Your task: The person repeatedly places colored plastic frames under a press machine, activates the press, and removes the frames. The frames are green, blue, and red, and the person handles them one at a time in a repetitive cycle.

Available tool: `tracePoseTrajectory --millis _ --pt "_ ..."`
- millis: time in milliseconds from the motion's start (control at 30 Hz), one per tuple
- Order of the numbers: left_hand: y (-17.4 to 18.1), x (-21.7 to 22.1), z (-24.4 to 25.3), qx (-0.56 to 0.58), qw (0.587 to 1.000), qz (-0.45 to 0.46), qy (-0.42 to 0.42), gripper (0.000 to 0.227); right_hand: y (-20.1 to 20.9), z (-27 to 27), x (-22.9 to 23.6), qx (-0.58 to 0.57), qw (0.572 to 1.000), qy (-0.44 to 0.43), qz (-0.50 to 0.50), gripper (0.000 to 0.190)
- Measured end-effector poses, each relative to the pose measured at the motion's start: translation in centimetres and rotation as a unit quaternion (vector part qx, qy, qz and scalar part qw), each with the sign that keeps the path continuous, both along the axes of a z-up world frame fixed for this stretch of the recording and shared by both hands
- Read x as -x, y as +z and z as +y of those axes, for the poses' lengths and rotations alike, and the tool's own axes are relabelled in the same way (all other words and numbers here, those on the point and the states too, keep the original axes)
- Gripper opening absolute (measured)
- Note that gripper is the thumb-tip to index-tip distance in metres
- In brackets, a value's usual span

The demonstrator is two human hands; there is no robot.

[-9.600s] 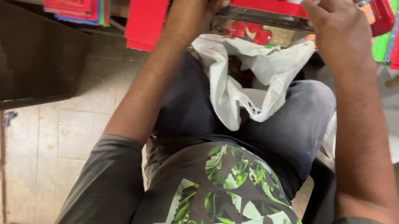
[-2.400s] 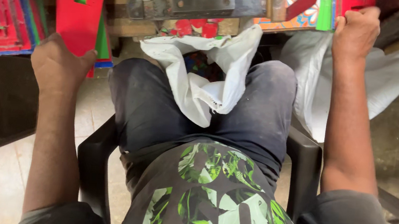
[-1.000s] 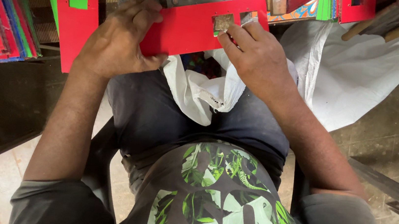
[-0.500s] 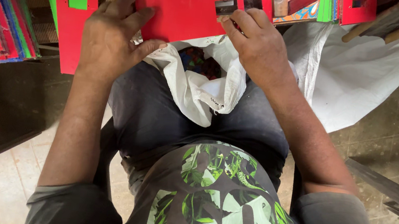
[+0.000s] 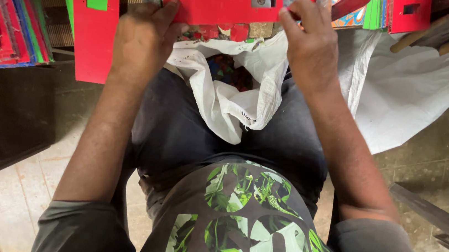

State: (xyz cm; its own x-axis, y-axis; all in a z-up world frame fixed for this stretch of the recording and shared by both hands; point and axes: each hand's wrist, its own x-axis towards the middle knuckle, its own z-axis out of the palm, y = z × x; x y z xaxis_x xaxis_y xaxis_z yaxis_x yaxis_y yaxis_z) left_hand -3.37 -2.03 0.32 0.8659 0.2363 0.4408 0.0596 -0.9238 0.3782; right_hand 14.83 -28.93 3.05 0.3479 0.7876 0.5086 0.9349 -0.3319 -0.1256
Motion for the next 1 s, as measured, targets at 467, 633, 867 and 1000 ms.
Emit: tracePoseTrajectory --millis 467,633,867,1000 --pt "-0.8 -2.4 1.9 0.010 0.999 -0.034 -0.004 0.038 -1.2 0.2 -2.7 -0.006 0.999 -0.020 -0.026 0.025" --pt "-0.9 -2.4 1.4 0.013 1.000 -0.018 0.017 0.040 -0.3 0.7 0.5 -0.049 0.998 -0.033 0.025 0.021" --pt "-1.6 -2.5 2.2 -0.028 0.999 -0.022 -0.013 0.035 -1.9 -3.8 10.9 -0.105 0.976 -0.025 0.188 0.019" --pt "-1.7 -3.3 2.3 -0.011 0.999 -0.031 0.012 0.037 -3.2 -4.8 12.6 -0.101 0.973 0.003 0.209 0.024"
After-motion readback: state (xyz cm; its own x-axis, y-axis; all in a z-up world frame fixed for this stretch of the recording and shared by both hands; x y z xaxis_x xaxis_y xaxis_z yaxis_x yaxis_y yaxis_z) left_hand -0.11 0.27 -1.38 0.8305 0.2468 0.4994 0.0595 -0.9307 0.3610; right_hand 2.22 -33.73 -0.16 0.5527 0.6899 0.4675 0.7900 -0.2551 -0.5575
